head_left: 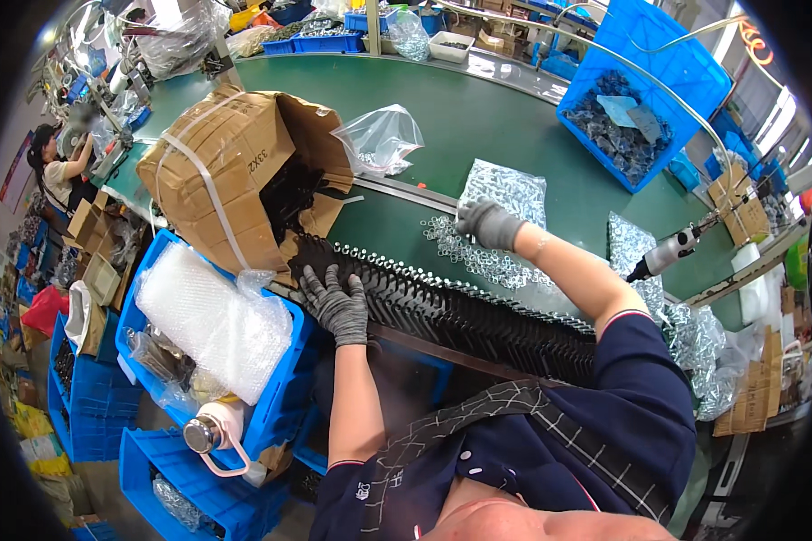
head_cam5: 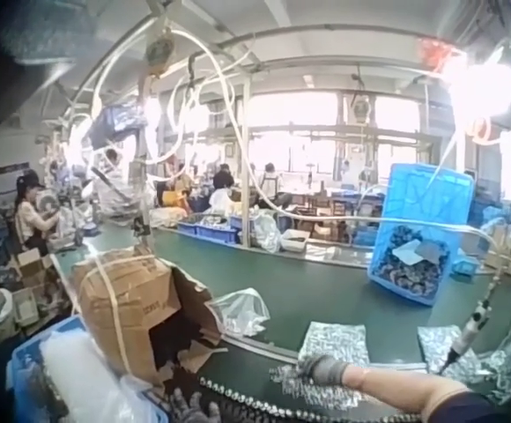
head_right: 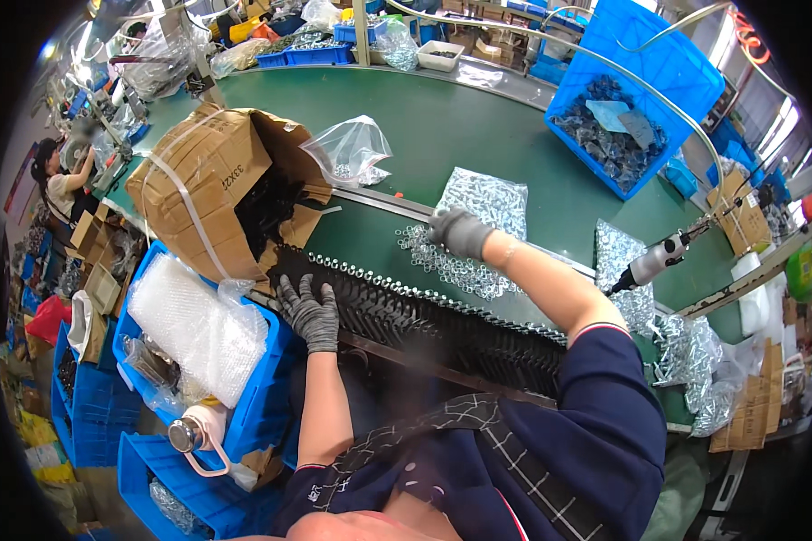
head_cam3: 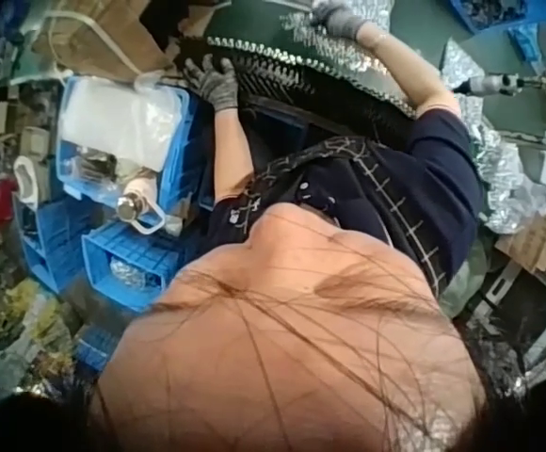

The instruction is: Assembling small industrial components using a pneumatic screwdriver on an assembly line.

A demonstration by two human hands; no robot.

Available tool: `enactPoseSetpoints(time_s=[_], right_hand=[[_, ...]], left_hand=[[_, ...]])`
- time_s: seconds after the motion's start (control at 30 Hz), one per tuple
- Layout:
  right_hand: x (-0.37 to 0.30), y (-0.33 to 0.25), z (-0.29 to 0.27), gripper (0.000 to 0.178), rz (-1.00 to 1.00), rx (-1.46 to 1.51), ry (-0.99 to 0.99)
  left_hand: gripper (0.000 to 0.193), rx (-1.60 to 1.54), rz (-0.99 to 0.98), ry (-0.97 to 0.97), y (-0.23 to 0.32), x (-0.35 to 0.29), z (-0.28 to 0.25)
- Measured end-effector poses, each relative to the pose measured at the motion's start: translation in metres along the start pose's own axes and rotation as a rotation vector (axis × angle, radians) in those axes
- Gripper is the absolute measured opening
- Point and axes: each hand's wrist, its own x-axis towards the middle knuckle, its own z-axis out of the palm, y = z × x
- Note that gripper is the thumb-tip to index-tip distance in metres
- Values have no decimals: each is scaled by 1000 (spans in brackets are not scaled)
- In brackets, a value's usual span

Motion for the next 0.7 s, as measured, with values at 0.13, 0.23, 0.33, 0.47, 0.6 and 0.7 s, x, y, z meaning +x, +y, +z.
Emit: enactPoseSetpoints(time_s=[0.13,0.23,0.33,0.47,0.6,0.7], right_hand=[[-27,10,33,12,-56,-217,189],[-25,9,25,13,-75,-112,212],[-8,-7,12,13,123,347,207],[5,-19,28,13,160,775,192],[27,-17,42,14,126,845,36],[34,-24,37,15,63,592,-31]], left_hand=[[43,-24,19,-27,-3,10,3],[43,8,39,-4,-20,20,14],[43,58,70,60,-27,29,27],[43,79,59,-5,-16,30,16],[43,76,72,-17,-15,30,16],[43,101,56,-27,-16,30,15]])
